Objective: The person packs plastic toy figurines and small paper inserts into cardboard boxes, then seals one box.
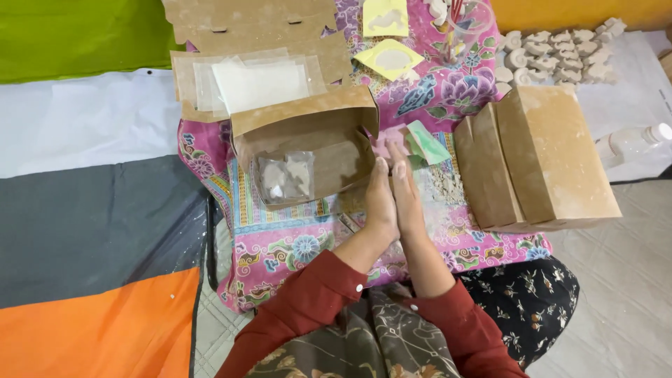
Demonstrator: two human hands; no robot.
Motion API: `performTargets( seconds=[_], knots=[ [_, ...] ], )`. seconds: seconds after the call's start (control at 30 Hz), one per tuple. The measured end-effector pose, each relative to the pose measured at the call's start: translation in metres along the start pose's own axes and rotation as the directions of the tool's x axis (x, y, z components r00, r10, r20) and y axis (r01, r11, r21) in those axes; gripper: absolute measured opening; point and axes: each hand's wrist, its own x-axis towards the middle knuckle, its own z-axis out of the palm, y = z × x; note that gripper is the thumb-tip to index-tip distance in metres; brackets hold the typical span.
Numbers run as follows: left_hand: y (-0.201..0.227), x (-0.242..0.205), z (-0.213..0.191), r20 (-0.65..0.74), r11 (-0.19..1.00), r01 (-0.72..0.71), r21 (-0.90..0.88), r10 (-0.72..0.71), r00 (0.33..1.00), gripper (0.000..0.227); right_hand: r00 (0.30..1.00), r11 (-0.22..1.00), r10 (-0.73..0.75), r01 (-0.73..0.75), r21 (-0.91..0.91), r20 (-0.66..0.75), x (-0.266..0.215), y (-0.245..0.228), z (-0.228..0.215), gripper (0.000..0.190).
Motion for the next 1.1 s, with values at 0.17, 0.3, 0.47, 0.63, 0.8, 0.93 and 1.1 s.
performTargets(
  seconds=[0.17, 0.3, 0.47, 0.63, 0.8, 0.93, 1.1],
  knots=[
    [0.000, 0.007, -0.011, 0.247, 0.913, -0.199, 0.356, 0.113, 0.962, 0.079, 0.986, 0.937, 0.162, -0.169, 0.305, 0.049, -0.041, -0.040, -0.005, 0.054],
    [-0.011, -0.008, -0.022, 0.460, 0.675, -0.406, 0.616, 0.110, 0.881, 0.089, 0.988, 0.941, 0.112, -0.072, 0.332, -0.104, -0.038, -0.029, -0.026, 0.044],
    [0.017, -0.007, -0.069, 0.616, 0.314, -0.592, 0.742, 0.028, 0.787, 0.100, 0.942, 0.704, 0.314, -0.149, 0.694, -0.116, -0.031, 0.012, -0.057, 0.030],
    [0.119, 0.078, -0.157, 0.524, -0.051, -0.572, 0.819, 0.476, 0.707, 0.042, 0.920, 0.679, 0.390, -0.262, 0.686, -0.035, -0.049, 0.006, -0.060, 0.021],
    [0.162, 0.186, -0.228, 0.244, -0.134, -0.218, 0.967, 0.228, 0.943, 0.036, 0.915, 0.752, 0.401, -0.304, 0.585, -0.038, -0.054, 0.029, -0.062, 0.026],
    [0.142, 0.241, -0.252, 0.258, -0.139, -0.267, 0.954, -0.078, 0.963, 0.064, 0.908, 0.755, 0.415, -0.306, 0.580, -0.062, -0.054, 0.033, -0.061, 0.031],
    [0.121, 0.264, -0.227, 0.252, -0.268, -0.309, 0.912, -0.229, 0.940, 0.067, 0.902, 0.772, 0.424, -0.314, 0.553, -0.079, -0.047, 0.038, -0.058, 0.033]
  ],
)
